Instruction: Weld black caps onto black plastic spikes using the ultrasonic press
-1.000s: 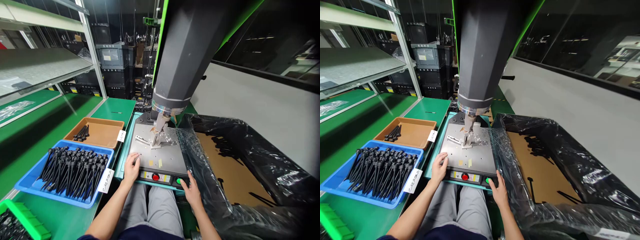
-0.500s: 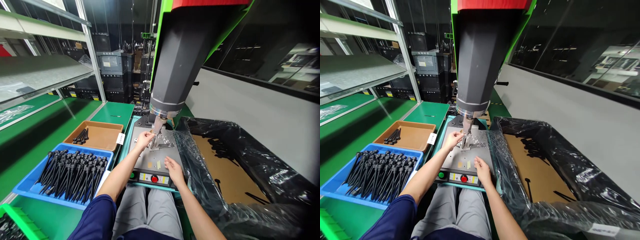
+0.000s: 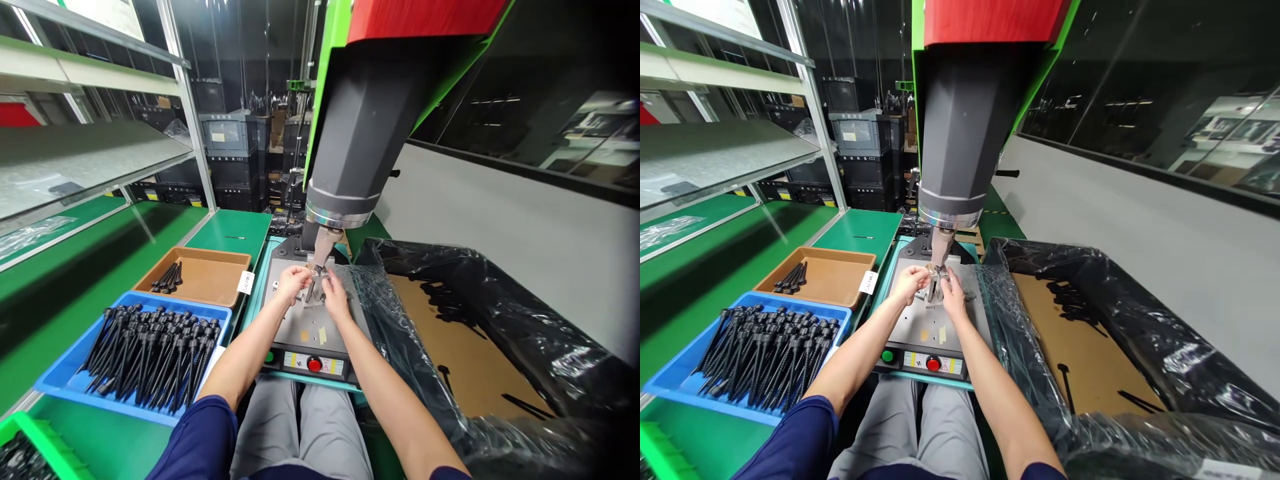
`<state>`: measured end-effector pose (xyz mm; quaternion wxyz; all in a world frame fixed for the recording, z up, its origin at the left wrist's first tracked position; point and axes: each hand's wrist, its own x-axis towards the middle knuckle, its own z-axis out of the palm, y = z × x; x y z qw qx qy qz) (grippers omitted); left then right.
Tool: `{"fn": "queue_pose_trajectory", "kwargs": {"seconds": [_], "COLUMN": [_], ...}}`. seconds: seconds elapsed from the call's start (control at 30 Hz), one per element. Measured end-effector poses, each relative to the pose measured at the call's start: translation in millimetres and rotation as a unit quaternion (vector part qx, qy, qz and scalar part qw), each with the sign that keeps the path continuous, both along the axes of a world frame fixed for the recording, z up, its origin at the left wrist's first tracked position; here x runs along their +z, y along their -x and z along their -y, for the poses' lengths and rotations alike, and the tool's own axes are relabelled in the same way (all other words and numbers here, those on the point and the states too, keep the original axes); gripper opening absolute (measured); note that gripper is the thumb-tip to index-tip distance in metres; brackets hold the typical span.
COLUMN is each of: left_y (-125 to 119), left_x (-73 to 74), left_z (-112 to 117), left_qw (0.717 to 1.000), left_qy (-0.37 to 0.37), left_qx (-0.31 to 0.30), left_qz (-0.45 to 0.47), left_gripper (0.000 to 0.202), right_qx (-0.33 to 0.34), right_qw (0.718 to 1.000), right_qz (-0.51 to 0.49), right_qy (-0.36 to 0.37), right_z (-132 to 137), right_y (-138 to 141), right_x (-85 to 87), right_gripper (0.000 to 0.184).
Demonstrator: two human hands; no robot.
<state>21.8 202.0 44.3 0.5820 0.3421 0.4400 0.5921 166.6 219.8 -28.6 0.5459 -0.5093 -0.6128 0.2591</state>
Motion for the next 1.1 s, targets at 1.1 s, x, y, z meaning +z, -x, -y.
{"fn": "queue_pose_trajectory", "kwargs": {"seconds": [1.1], "left_y": [22.1], "left_x": [-35.6], "left_z": [63.8], "left_qw": [0.982], "left_qy": [0.009], "left_qx": [0.148], "left_qz": [-0.120], "left_gripper": [0.033], "right_qx": [0.090], "right_qw": [0.992], "right_qz": [-0.086], "right_qy": [-0.009], "right_z": [120.4], "right_y": [8.4], "right_x": [43.2], "right_gripper": [0.031]}}
